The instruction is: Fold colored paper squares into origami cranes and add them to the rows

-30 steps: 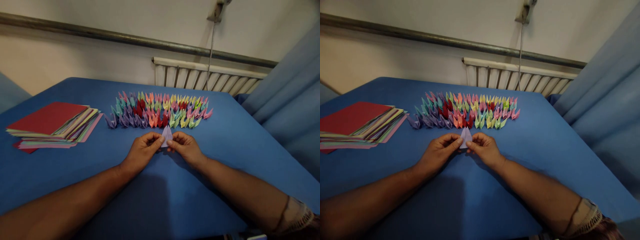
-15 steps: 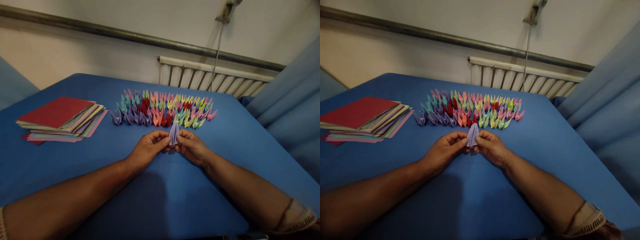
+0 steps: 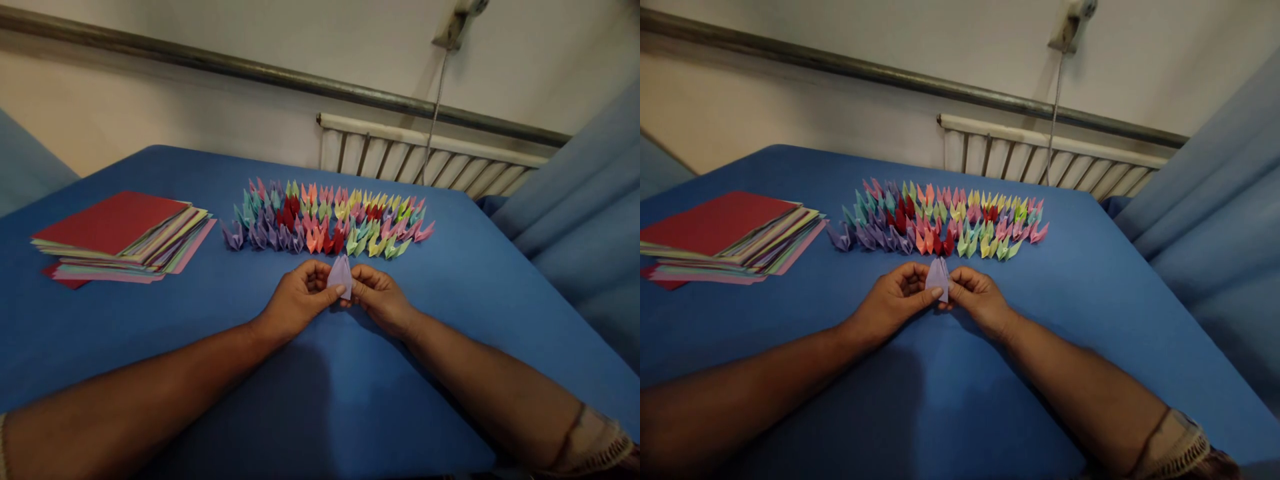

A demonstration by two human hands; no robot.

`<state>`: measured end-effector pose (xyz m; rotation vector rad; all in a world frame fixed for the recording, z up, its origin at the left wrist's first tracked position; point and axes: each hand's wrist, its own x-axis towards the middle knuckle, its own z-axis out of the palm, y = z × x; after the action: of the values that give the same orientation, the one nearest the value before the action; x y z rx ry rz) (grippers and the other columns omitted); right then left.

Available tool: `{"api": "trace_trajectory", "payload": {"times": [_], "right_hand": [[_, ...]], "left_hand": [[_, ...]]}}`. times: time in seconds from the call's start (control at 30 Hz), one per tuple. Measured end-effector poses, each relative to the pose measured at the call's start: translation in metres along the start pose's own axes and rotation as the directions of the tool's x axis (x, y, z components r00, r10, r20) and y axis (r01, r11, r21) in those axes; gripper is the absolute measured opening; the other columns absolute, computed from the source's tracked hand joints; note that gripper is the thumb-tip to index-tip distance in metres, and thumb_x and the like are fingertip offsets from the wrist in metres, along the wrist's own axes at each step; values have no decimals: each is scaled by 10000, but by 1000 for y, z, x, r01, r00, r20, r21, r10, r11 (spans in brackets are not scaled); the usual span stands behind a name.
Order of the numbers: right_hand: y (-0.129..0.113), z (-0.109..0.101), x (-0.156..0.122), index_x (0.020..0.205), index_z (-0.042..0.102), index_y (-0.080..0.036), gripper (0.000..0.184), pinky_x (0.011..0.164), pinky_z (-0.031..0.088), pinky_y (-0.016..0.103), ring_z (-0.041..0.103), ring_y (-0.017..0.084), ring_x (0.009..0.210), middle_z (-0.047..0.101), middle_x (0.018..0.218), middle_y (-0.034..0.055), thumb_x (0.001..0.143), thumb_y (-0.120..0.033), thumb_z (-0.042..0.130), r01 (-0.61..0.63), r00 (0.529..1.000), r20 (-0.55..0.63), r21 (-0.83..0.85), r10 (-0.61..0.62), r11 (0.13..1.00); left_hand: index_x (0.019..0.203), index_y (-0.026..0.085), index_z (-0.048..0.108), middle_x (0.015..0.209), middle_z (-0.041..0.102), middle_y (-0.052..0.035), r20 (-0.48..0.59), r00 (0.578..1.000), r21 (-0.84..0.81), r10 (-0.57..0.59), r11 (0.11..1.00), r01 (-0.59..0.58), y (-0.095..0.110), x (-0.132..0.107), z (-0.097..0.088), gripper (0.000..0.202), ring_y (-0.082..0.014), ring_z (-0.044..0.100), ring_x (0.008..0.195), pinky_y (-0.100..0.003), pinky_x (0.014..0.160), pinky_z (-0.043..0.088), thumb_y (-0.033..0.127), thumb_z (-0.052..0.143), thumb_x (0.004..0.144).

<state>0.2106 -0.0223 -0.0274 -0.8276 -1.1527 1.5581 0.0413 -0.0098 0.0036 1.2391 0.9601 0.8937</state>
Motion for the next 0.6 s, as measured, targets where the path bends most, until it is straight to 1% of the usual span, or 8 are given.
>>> {"api": "trace_trajectory", "payload": {"times": [0.03, 0.1, 0.2, 0.3, 0.43, 0.5, 0.6], "right_hand": [[0, 0, 0, 764, 644, -195, 342, 638, 477, 267, 609, 109, 604, 668, 655, -22, 780, -527, 726, 4, 1000, 3, -7, -3, 1000], [-2, 2, -1, 782, 640, -197, 358, 639, 495, 278, 626, 121, 622, 668, 667, -21, 762, -541, 735, 13, 1000, 10, -29, -12, 999], [-5, 5, -1, 785, 633, -202, 347, 630, 514, 277, 618, 114, 608, 664, 673, -35, 691, -487, 808, 37, 999, 2, -76, -37, 996], [-7, 6, 0, 750, 629, -206, 310, 622, 521, 282, 611, 109, 582, 660, 651, -39, 697, -451, 811, 55, 998, -25, -114, -58, 992], [-8, 5, 0, 744, 632, -212, 277, 597, 516, 285, 620, 116, 572, 668, 643, -32, 730, -441, 787, 70, 995, -57, -147, -79, 987], [-8, 3, 0, 748, 633, -209, 266, 591, 509, 276, 619, 113, 570, 665, 635, -33, 740, -429, 782, 72, 995, -64, -155, -82, 985], [-8, 2, -1, 756, 637, -208, 252, 584, 499, 267, 611, 110, 565, 655, 618, -37, 753, -421, 772, 69, 993, -81, -166, -83, 984]], "left_hand": [[918, 169, 577, 833, 666, 4, -20, 1000, 8, 6, 1000, -6, 0, 0, 0, 369, -146, 652, 743, -292, 720, 537, 290, 805, 654], [968, 172, 581, 874, 669, -6, -21, 1000, 4, 9, 1000, -9, 0, 1, 0, 421, -158, 655, 786, -301, 740, 537, 295, 812, 639], [989, 166, 604, 880, 673, -15, 34, 999, -6, -17, 1000, 17, 1, 1, -2, 436, -161, 647, 788, -305, 756, 521, 322, 812, 638], [947, 162, 633, 828, 662, -5, 47, 998, -8, -31, 999, 32, 2, 2, -4, 381, -137, 617, 721, -277, 712, 493, 338, 807, 657], [840, 154, 638, 730, 616, 21, 52, 998, -52, -31, 998, 33, 5, 2, -6, 294, -96, 550, 631, -233, 631, 449, 320, 811, 669], [814, 154, 630, 724, 604, 25, 60, 998, -69, -29, 997, 33, 6, 2, -6, 283, -89, 543, 627, -225, 621, 441, 317, 813, 672], [835, 160, 624, 764, 611, 17, 74, 996, -70, -45, 996, 50, 7, 3, -6, 295, -98, 564, 662, -227, 628, 448, 318, 813, 674]]}}
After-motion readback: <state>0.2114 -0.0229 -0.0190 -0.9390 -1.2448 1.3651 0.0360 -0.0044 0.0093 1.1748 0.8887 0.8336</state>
